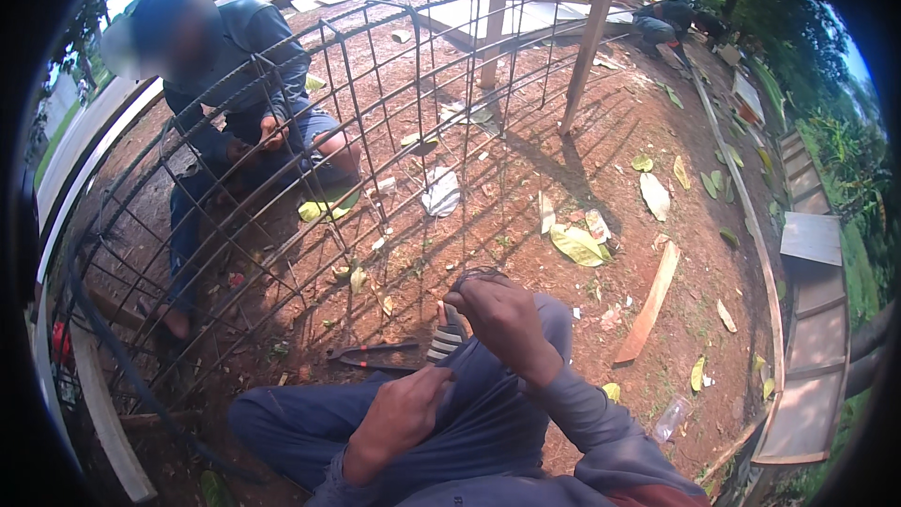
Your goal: The person sits on the ground and uses pliers to cut and twist wire ties to fasten sections of a wire mesh cage. They repeatedly cut wire, wrap it around the mesh intersections, and twist it to secure the structure.
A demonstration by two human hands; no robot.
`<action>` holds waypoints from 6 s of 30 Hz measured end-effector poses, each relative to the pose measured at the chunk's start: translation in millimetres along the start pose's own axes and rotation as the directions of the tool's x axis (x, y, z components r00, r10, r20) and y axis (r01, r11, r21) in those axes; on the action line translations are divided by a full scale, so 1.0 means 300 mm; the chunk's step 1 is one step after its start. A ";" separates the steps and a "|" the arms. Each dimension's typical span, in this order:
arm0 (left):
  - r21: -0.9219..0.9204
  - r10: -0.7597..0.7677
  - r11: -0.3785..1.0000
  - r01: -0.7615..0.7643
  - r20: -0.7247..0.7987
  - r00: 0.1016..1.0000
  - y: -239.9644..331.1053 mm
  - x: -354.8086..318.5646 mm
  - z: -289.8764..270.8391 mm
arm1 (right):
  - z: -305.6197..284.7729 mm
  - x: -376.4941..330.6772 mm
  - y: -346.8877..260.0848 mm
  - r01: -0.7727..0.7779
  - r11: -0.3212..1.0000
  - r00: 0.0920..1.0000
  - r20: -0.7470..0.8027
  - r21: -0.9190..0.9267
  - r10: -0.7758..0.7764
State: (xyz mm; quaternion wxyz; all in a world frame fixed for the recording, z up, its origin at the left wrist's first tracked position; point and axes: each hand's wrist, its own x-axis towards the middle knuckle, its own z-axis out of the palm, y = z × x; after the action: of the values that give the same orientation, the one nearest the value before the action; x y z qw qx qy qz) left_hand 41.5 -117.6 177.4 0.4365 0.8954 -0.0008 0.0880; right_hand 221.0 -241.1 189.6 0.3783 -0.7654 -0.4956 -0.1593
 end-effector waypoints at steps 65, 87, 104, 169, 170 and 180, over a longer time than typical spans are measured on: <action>-0.828 -0.500 0.478 0.292 0.016 0.866 -0.189 0.039 0.226 | 0.136 -0.113 -0.084 0.187 0.890 0.942 0.181 0.416 -0.283; -0.986 -0.375 0.056 0.160 0.128 0.918 -0.238 -0.073 0.113 | 0.193 -0.234 -0.161 -0.365 0.638 0.930 0.229 0.678 0.289; -0.967 -0.473 0.220 0.131 0.012 0.881 -0.195 -0.045 0.181 | 0.269 -0.246 -0.195 -0.312 -0.305 0.793 0.424 0.900 0.438; -0.139 -0.282 0.956 0.259 -0.187 0.941 -0.074 -0.042 -0.114 | 0.130 -0.138 -0.130 -0.581 0.417 0.795 0.598 0.699 0.105; -0.124 -0.295 0.953 0.276 -0.174 0.939 -0.081 -0.039 -0.118 | 0.132 -0.138 -0.132 -0.583 0.428 0.795 0.593 0.691 0.127; -0.509 -0.522 0.758 0.407 -0.101 0.847 -0.140 -0.055 -0.067 | 0.197 -0.161 -0.093 -0.421 0.407 0.906 0.357 0.811 0.226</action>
State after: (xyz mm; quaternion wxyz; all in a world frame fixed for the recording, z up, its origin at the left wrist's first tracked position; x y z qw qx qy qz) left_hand 25.4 -77.3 154.1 0.6446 0.7168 0.2537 0.0796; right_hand 166.4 -222.0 132.2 0.6881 -0.5567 -0.3817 0.2663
